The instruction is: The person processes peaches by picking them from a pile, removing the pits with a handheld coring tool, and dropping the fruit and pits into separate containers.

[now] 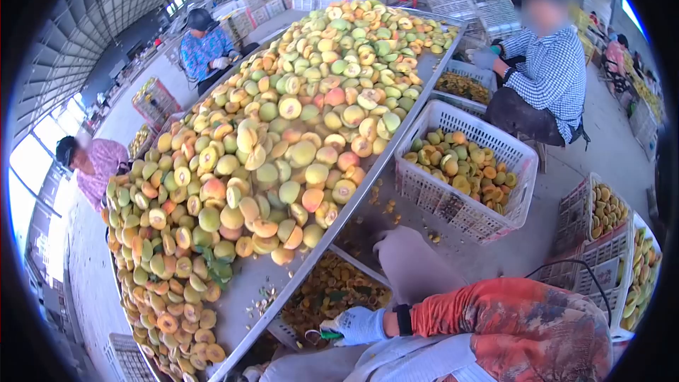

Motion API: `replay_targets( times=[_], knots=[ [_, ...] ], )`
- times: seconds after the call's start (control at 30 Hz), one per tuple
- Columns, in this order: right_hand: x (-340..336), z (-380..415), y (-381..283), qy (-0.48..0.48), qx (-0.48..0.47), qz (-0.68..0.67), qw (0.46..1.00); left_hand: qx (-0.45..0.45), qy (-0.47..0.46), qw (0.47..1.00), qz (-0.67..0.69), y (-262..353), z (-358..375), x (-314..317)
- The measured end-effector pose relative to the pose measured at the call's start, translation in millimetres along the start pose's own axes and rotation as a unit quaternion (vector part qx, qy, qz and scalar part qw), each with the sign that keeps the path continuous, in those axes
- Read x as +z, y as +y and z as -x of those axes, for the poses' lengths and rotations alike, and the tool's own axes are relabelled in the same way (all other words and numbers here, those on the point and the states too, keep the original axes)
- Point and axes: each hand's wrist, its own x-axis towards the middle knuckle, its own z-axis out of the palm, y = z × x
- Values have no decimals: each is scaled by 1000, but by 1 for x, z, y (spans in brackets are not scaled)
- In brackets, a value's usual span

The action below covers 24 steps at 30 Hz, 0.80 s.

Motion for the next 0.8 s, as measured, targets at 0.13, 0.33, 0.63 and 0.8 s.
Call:
replay_targets(
  times=[0.13,0.33,0.63,0.8],
  knots=[
    [15,-2,15,26,1,-52,998,48,-15,998,-45,19,-50,33],
    [-14,-1,30,160,37,-106,981,218,-141,942,-212,20,-208,218],
    [-58,2,33,93,117,-120,981,246,84,902,-346,68,-159,277],
    [-45,5,28,149,69,-123,979,271,0,954,-130,70,-146,239]
  ],
)
